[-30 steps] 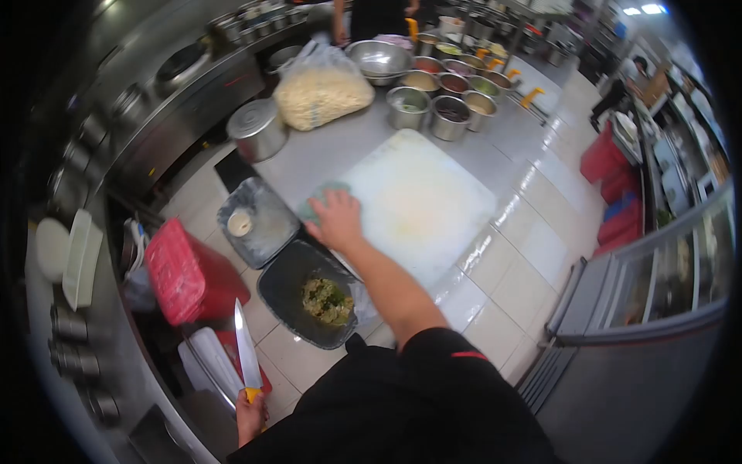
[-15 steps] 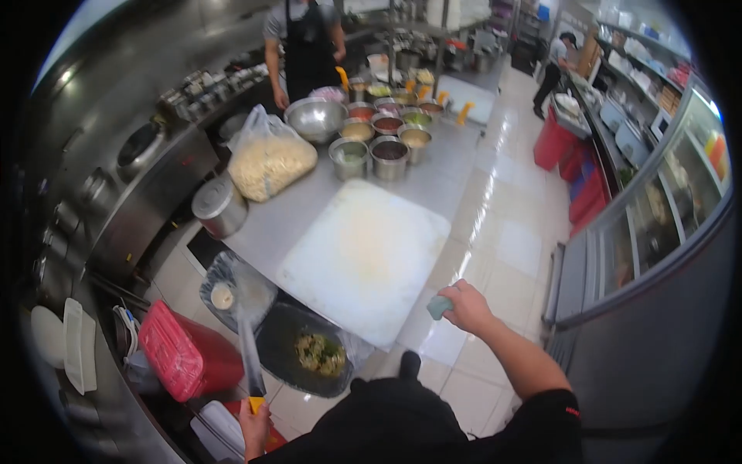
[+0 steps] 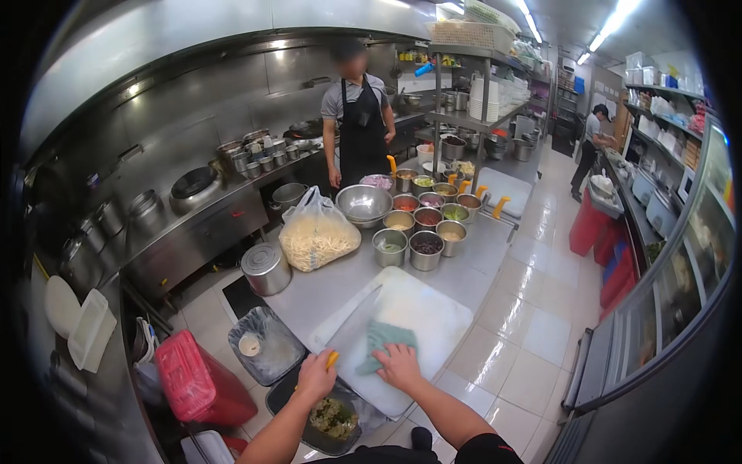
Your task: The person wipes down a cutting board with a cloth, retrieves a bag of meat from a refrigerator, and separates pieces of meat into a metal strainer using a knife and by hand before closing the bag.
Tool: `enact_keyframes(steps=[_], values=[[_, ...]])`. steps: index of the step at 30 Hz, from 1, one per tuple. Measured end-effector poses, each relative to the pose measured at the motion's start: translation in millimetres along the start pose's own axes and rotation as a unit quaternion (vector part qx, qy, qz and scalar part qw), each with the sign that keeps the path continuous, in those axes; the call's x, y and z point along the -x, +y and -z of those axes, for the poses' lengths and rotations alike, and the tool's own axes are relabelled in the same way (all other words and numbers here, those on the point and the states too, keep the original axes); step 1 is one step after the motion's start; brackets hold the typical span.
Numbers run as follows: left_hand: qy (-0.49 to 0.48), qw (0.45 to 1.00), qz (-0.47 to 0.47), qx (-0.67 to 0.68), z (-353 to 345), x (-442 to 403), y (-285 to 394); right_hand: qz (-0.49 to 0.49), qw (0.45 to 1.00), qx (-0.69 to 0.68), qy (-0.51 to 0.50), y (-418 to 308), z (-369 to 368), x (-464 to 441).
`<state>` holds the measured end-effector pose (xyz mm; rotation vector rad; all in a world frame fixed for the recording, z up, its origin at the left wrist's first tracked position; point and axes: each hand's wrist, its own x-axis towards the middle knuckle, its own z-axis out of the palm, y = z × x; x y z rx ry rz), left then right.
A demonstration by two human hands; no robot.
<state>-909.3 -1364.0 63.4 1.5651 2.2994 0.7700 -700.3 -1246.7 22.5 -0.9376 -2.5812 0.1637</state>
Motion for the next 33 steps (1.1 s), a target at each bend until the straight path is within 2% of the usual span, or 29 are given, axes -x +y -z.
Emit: enact_keyframes(steps=[3, 6, 8, 12, 15, 18, 20, 22, 25, 28, 33], values=[[-0.008, 0.999, -0.011, -0.042, -29, -23, 5, 0.024, 1.0, -0.002, 0.019, 25, 2, -5], [-0.02, 0.998, 0.002, -0.065, -42, -28, 7, -0.011, 0.998, 0.055, 0.006, 68, 5, -14], [-0.017, 0.997, 0.01, -0.079, -47, -27, 6, -0.06, 0.996, 0.058, 0.006, 119, 12, -20], [0.002, 0.995, 0.017, -0.101, -52, -23, 6, -0.204, 0.97, 0.104, 0.083, 218, 46, -39], [0.005, 0.992, 0.024, -0.126, -53, -24, 10, -0.245, 0.958, 0.085, 0.124, 259, 73, -62], [0.028, 0.986, 0.024, -0.161, -58, -26, 16, -0.222, 0.973, 0.02, 0.066, 270, 82, -84], [0.028, 0.986, 0.039, -0.162, -60, -28, 19, -0.225, 0.97, 0.069, -0.063, 280, 57, -89], [0.032, 0.984, 0.052, -0.167, -60, -32, 28, -0.23, 0.968, 0.003, -0.097, 287, 37, -81], [0.03, 0.979, 0.073, -0.188, -64, -32, 31, -0.198, 0.978, -0.016, -0.063, 291, 39, -79], [0.014, 0.974, 0.095, -0.207, -66, -32, 36, -0.179, 0.98, -0.001, -0.088, 291, 42, -84], [0.012, 0.97, 0.113, -0.215, -66, -36, 42, -0.067, 0.993, -0.024, -0.093, 313, 46, -57]])
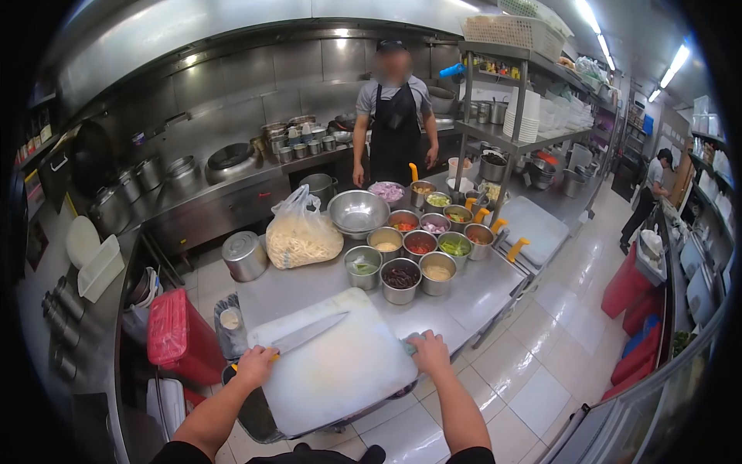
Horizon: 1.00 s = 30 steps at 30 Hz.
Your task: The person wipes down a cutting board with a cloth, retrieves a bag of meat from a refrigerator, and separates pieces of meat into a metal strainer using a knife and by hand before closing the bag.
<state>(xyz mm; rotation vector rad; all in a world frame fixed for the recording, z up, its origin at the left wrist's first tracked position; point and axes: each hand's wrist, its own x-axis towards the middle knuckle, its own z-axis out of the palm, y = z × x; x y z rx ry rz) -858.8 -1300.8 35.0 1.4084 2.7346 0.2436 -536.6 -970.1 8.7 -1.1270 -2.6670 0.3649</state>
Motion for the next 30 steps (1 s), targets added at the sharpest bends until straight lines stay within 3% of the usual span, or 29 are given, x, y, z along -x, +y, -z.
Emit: enact_keyframes(steps=[4, 7, 14, 15, 16, 18, 19, 21, 22, 24, 25, 26, 27, 29, 30], values=[[0.014, 1.0, -0.007, -0.003, 4, 2, 4, 0.059, 0.998, 0.004, -0.028, 28, 17, 37], [0.021, 1.0, -0.008, 0.004, 4, 2, 5, 0.064, 0.992, 0.034, -0.103, 46, 40, 40], [0.014, 0.998, -0.036, -0.043, -16, -14, -9, 0.036, 0.998, -0.046, 0.005, 58, 53, -25], [-0.009, 0.999, -0.032, -0.042, -7, -18, -6, 0.049, 0.994, -0.083, 0.055, 33, 67, -19], [-0.037, 0.998, -0.025, -0.042, -4, -11, -1, 0.026, 0.998, -0.054, 0.035, 0, 97, -16], [0.013, 0.995, -0.056, -0.08, 5, 0, 13, 0.08, 0.978, -0.125, 0.148, -24, 117, -5], [0.051, 0.991, -0.078, -0.096, 21, -4, 25, 0.055, 0.975, -0.194, 0.096, -34, 150, 4], [0.045, 0.988, -0.146, 0.034, 43, -6, 58, -0.006, 0.944, -0.329, -0.018, -53, 192, 45], [0.052, 0.977, -0.183, 0.094, 59, -4, 84, -0.07, 0.956, -0.282, -0.039, -54, 196, 55], [-0.014, 0.931, -0.177, 0.318, 118, 10, 144, -0.214, 0.955, -0.192, -0.07, -53, 205, 88], [-0.062, 0.887, -0.179, 0.421, 141, 17, 162, -0.235, 0.954, -0.169, -0.073, -46, 189, 110], [0.049, 0.851, -0.309, 0.422, 153, 14, 168, -0.266, 0.95, -0.149, -0.07, -31, 158, 135], [0.152, 0.779, -0.432, 0.428, 163, 10, 173, -0.288, 0.946, -0.124, -0.088, -27, 128, 167], [0.158, 0.641, -0.447, 0.603, 195, 24, 201, -0.324, 0.935, -0.093, -0.11, -12, 30, 252], [0.158, 0.594, -0.492, 0.616, 205, 33, 212, -0.366, 0.91, -0.06, -0.185, -27, -3, 299]])
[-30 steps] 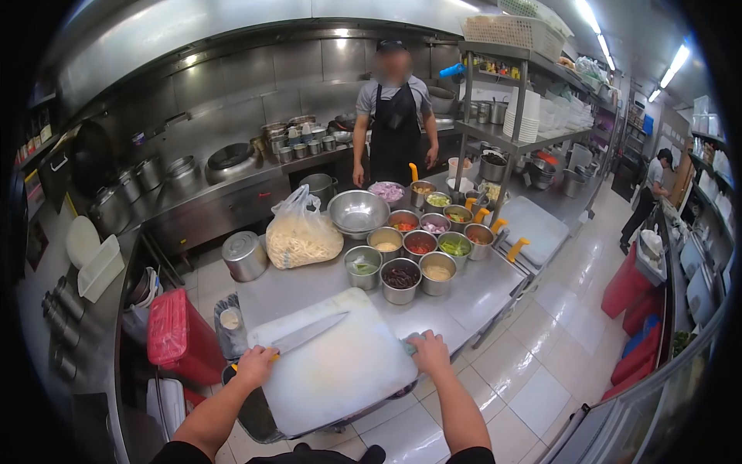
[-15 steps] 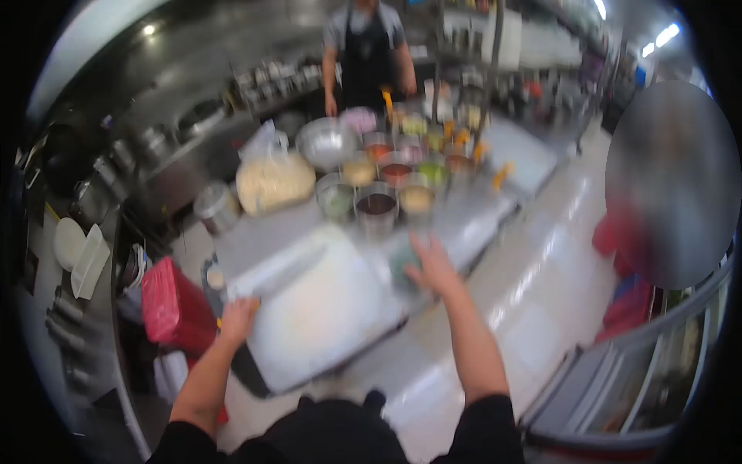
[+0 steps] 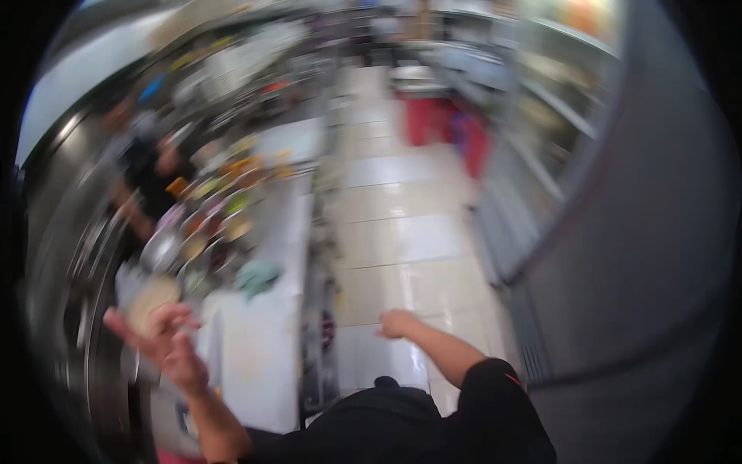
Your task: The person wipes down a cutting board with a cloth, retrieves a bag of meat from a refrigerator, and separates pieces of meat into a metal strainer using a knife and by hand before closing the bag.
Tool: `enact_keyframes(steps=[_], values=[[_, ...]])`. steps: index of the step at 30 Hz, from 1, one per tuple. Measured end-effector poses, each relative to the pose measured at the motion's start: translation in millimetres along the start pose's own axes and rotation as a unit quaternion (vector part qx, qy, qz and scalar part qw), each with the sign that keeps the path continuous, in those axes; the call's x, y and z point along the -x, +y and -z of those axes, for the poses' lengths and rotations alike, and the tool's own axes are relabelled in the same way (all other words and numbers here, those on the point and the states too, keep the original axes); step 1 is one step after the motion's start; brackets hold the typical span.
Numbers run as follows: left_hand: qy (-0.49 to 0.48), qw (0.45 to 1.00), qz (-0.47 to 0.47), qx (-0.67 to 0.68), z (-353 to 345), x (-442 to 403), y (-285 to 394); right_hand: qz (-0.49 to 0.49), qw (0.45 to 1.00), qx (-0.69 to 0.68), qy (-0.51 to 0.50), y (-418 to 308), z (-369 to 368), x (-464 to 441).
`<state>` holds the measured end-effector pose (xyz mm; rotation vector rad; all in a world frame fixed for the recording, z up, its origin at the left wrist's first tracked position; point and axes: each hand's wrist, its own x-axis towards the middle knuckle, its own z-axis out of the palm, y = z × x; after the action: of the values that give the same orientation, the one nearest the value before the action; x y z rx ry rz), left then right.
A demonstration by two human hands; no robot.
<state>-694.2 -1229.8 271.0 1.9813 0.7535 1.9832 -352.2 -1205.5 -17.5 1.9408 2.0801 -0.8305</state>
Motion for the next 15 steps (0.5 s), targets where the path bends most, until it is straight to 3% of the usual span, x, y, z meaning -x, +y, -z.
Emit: enact_keyframes(steps=[2, 4, 6, 8, 9, 11, 12, 14, 15], values=[[-0.067, 0.988, -0.063, 0.127, -23, 15, -2, -0.081, 0.993, -0.034, -0.082, 36, -104, 70], [-0.267, 0.946, 0.092, 0.16, -47, 64, -14, -0.186, 0.953, -0.198, -0.137, 67, -207, 159], [-0.466, 0.837, 0.262, 0.12, -86, 119, -7, -0.401, 0.818, -0.405, -0.082, 67, -278, 279], [-0.674, 0.734, 0.022, -0.083, -94, 194, -39, -0.523, 0.667, -0.529, 0.035, 70, -345, 399], [-0.685, 0.725, 0.051, -0.04, -92, 231, -42, -0.561, 0.601, -0.559, 0.106, 70, -378, 459], [-0.718, 0.684, 0.131, -0.015, -72, 293, -48, -0.651, 0.41, -0.609, 0.193, 62, -410, 559], [-0.736, 0.652, 0.178, -0.023, -56, 315, -54, -0.645, 0.376, -0.615, 0.256, 65, -442, 604], [-0.791, 0.608, 0.065, 0.006, -26, 343, -70, -0.704, 0.276, -0.559, 0.341, 61, -439, 681], [-0.803, 0.593, 0.056, -0.001, -22, 352, -69, -0.699, 0.232, -0.54, 0.408, 45, -410, 713]])
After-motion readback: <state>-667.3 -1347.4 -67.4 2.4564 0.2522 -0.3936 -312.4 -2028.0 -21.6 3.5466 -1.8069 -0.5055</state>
